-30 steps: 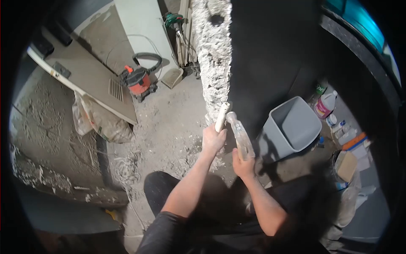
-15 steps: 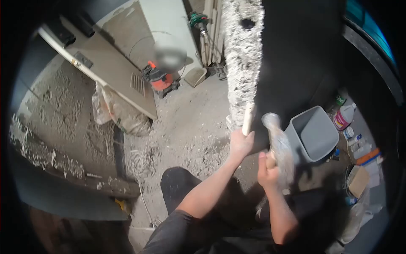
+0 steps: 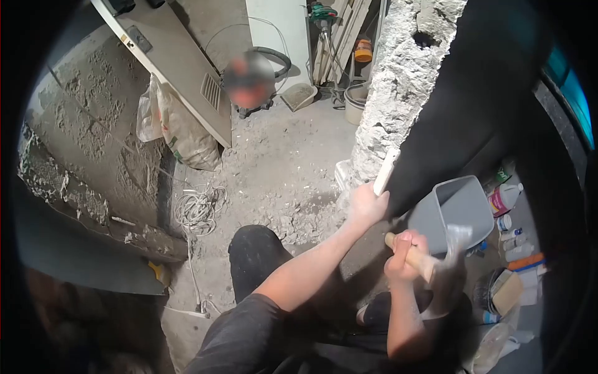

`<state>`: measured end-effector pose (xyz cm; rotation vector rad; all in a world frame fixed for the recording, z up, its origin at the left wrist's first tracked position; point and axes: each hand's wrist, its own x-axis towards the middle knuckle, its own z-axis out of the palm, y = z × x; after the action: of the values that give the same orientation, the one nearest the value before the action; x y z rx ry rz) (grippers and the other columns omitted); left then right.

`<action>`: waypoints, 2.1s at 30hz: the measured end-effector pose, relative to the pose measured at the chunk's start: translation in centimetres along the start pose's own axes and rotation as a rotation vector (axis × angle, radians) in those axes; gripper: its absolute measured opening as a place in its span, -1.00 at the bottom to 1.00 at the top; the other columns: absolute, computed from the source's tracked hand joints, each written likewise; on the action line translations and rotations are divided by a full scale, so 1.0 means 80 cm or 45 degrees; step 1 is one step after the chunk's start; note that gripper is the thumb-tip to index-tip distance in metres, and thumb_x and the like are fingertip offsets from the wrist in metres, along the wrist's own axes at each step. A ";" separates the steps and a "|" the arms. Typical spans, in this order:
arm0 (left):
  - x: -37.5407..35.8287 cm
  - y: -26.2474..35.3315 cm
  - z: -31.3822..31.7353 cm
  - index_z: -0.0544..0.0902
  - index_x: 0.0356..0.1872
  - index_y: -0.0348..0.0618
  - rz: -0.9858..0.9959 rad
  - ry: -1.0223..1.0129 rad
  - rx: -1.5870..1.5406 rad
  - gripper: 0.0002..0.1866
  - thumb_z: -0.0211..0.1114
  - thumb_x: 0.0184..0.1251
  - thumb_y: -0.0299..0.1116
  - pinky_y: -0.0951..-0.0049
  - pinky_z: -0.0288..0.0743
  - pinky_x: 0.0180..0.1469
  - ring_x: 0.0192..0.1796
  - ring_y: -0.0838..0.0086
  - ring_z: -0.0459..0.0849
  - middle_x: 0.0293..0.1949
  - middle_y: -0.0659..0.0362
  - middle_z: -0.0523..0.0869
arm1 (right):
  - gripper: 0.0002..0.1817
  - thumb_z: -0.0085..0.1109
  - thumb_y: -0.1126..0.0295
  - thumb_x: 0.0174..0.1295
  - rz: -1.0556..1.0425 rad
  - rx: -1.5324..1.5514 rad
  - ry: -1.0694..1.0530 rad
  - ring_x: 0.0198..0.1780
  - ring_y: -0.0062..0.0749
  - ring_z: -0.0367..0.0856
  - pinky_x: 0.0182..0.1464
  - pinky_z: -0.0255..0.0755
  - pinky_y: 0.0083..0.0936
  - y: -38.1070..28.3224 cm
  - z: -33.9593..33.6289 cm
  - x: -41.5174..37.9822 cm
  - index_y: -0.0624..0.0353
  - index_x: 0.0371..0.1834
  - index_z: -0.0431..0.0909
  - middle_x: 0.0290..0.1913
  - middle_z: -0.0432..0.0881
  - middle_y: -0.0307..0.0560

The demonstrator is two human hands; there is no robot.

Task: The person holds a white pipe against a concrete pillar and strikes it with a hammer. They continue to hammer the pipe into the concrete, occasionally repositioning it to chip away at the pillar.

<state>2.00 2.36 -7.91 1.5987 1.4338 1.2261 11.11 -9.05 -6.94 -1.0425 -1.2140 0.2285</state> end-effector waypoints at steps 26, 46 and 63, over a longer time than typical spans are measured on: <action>-0.004 0.015 0.007 0.62 -0.41 -0.35 -0.073 0.007 -0.164 -0.75 0.26 0.20 -0.30 0.13 0.50 -0.32 -0.42 -0.01 0.68 -0.53 -0.19 0.62 | -0.79 0.08 0.43 0.36 -0.019 -0.093 -0.014 -0.58 -0.23 0.54 -0.46 0.38 -0.35 -0.015 -0.001 0.019 0.38 -0.38 0.47 -0.62 0.54 0.01; -0.006 0.017 0.005 0.58 -0.54 -0.38 -0.141 0.038 -0.309 -0.76 0.19 0.15 -0.35 0.00 0.50 -0.28 -0.38 -0.20 0.63 -0.54 -0.29 0.58 | -0.72 0.28 0.32 0.28 0.424 -0.497 -0.076 -0.46 -0.17 0.61 -0.33 0.46 -0.25 0.001 -0.010 0.007 0.30 -0.48 0.54 -0.52 0.60 0.03; -0.007 0.022 0.000 0.63 -0.51 -0.38 -0.136 0.030 -0.280 -0.75 0.21 0.15 -0.33 0.01 0.56 -0.19 -0.31 -0.20 0.67 -0.48 -0.31 0.63 | -0.75 0.18 0.35 0.32 0.445 -0.190 -0.060 -0.52 -0.33 0.54 -0.40 0.43 -0.40 -0.063 -0.013 0.031 0.28 -0.47 0.53 -0.52 0.60 -0.04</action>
<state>2.67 1.49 -6.46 1.3477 1.3307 1.2951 11.11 -10.78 -1.48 -1.3861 -1.0969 0.4404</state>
